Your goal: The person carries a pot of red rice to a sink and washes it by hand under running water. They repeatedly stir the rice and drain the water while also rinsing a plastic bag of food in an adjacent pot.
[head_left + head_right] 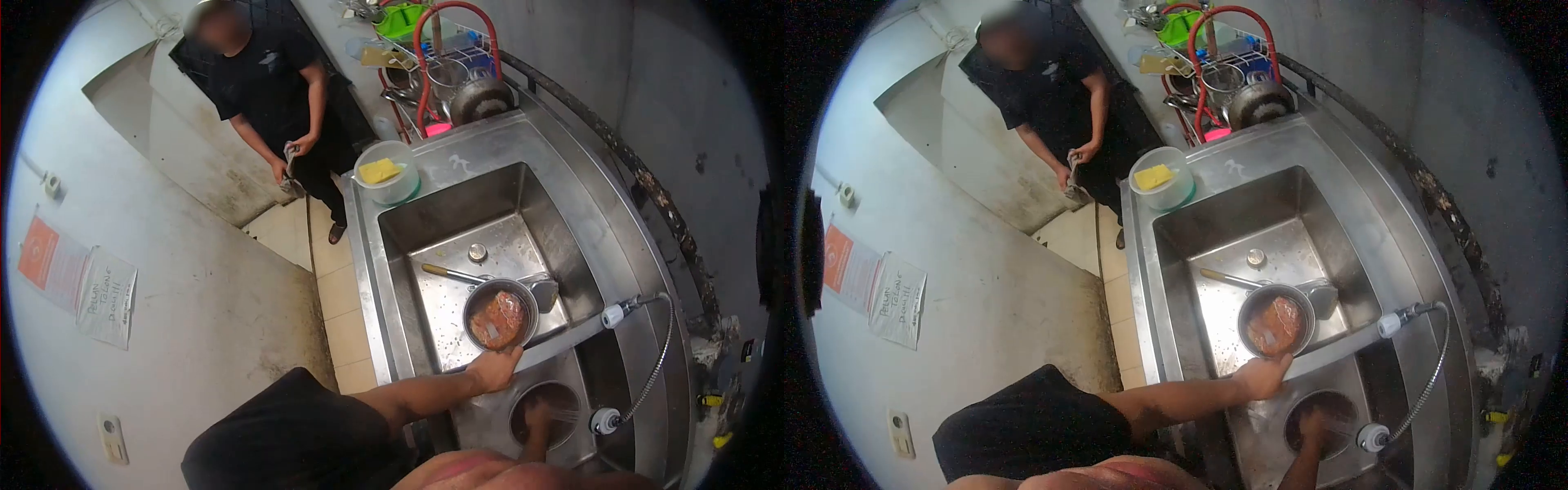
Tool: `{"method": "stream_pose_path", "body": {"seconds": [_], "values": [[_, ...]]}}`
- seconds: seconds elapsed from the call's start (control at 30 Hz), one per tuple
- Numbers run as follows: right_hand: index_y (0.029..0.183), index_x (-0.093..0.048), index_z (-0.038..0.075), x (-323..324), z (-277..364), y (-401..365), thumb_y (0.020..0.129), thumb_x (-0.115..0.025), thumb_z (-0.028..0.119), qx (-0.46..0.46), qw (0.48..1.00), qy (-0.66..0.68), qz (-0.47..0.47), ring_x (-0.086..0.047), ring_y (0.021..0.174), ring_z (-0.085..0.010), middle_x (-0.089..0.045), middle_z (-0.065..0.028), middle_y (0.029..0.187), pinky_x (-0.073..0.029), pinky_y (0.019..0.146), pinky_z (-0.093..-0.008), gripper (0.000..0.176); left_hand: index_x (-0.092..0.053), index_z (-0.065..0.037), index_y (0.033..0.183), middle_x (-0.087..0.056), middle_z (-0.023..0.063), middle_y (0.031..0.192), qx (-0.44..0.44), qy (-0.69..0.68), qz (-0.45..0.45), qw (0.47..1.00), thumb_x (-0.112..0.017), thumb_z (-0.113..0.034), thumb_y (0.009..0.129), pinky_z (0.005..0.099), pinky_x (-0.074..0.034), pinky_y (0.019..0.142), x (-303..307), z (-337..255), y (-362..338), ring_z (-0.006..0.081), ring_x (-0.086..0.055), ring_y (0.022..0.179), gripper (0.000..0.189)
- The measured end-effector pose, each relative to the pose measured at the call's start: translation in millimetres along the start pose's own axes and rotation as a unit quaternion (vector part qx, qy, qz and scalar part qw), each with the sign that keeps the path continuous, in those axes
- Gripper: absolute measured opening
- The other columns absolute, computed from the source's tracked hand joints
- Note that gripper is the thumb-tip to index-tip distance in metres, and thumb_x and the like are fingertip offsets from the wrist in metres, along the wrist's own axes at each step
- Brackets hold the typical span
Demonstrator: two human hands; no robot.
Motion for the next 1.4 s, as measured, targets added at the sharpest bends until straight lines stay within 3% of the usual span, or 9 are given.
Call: {"method": "stream_pose_path", "body": {"seconds": [0.23,0.37,0.43,0.67,0.73,0.83,1.13,1.27,1.4], "values": [[0.156,-0.029,0.005,40,18,-55,0.069,-0.090,0.038,-0.044,0.997,0.003,-0.059,-0.036,0.144,-0.0445,-0.038,-0.0276,0.155,-0.030,0.119,-0.0519,0.112,-0.039,0.002,0.120,-0.063,0.0304,0.108,0.004,-0.003,-0.004,1.000,-0.064,-0.019,0.088,0.0557,-0.055,0.077,0,-1,-1,0.0482,-0.068,0.087,0.046],[0.155,-0.032,0.008,6,13,-38,0.070,-0.089,0.037,-0.074,0.996,0.056,-0.006,-0.037,0.144,-0.0433,-0.036,-0.0276,0.156,-0.032,0.119,-0.0506,0.106,-0.040,0.001,0.124,-0.067,0.0300,0.105,0.006,0.003,-0.001,1.000,-0.068,-0.020,0.086,0.0538,-0.057,0.078,1,-3,1,0.0467,-0.070,0.088,0.052],[0.154,-0.035,0.012,43,54,-70,0.072,-0.087,0.037,-0.089,0.951,-0.280,-0.093,-0.047,0.136,-0.0411,-0.043,-0.0258,0.151,-0.038,0.115,-0.0461,0.100,-0.040,0.002,0.121,-0.066,0.0305,0.103,-0.003,0.012,-0.009,1.000,-0.065,-0.022,0.088,0.0547,-0.056,0.076,3,-4,1,0.0474,-0.069,0.087,0.048],[0.142,-0.053,0.009,-23,-46,24,0.084,-0.073,0.042,-0.111,0.964,-0.147,-0.190,-0.060,0.121,-0.0374,-0.051,-0.0252,0.144,-0.045,0.107,-0.0421,0.070,-0.039,0.002,0.119,-0.065,0.0310,0.106,0.001,0.007,-0.019,1.000,-0.062,-0.024,0.092,0.0560,-0.054,0.077,-1,-4,3,0.0493,-0.068,0.088,0.044],[0.144,-0.053,0.010,-70,-66,67,0.088,-0.068,0.043,0.008,0.892,-0.402,0.208,-0.049,0.137,-0.0366,-0.042,-0.0228,0.155,-0.027,0.121,-0.0526,0.066,-0.040,0.002,0.119,-0.065,0.0312,0.107,0.000,0.009,-0.006,1.000,-0.061,-0.024,0.093,0.0557,-0.054,0.078,-5,-2,5,0.0492,-0.068,0.088,0.043],[0.142,-0.055,0.009,-51,-84,60,0.088,-0.067,0.045,-0.105,0.992,-0.025,0.071,-0.047,0.139,-0.0337,-0.047,-0.0175,0.152,-0.024,0.122,-0.0514,0.065,-0.040,0.001,0.124,-0.069,0.0284,0.101,0.004,0.021,-0.022,1.000,-0.066,-0.025,0.089,0.0522,-0.058,0.078,-3,-2,4,0.0449,-0.071,0.087,0.051],[0.161,-0.026,0.015,17,40,-15,0.086,-0.072,0.051,-0.088,0.980,-0.180,0.006,-0.009,0.151,-0.0526,-0.012,-0.0268,0.165,-0.026,0.116,-0.0686,0.095,-0.041,0.001,0.122,-0.069,0.0275,0.100,0.003,0.031,-0.024,0.999,-0.068,-0.023,0.087,0.0522,-0.058,0.075,-2,-4,2,0.0448,-0.071,0.086,0.050],[0.154,-0.039,0.014,4,49,-4,0.089,-0.071,0.044,-0.037,0.946,-0.311,0.087,-0.021,0.148,-0.0515,-0.022,-0.0247,0.163,-0.031,0.113,-0.0677,0.078,-0.040,0.000,0.119,-0.066,0.0303,0.097,-0.019,-0.002,-0.034,0.999,-0.063,-0.024,0.090,0.0562,-0.054,0.079,-10,4,7,0.0490,-0.068,0.088,0.044],[0.135,-0.057,0.010,-9,32,13,0.091,-0.066,0.038,-0.051,0.984,-0.134,-0.109,-0.041,0.139,-0.0428,-0.044,-0.0226,0.150,-0.040,0.106,-0.0616,0.053,-0.040,0.003,0.118,-0.067,0.0292,0.096,-0.021,0.017,-0.036,0.999,-0.064,-0.022,0.089,0.0550,-0.055,0.075,-4,-2,5,0.0478,-0.068,0.086,0.046]]}}
Point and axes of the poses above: each hand's wrist, its own y-axis towards the middle knuckle, its own x-axis out of the back of the hand, z = x × y, the point moved 6 cm from there along y, towards the middle knuckle
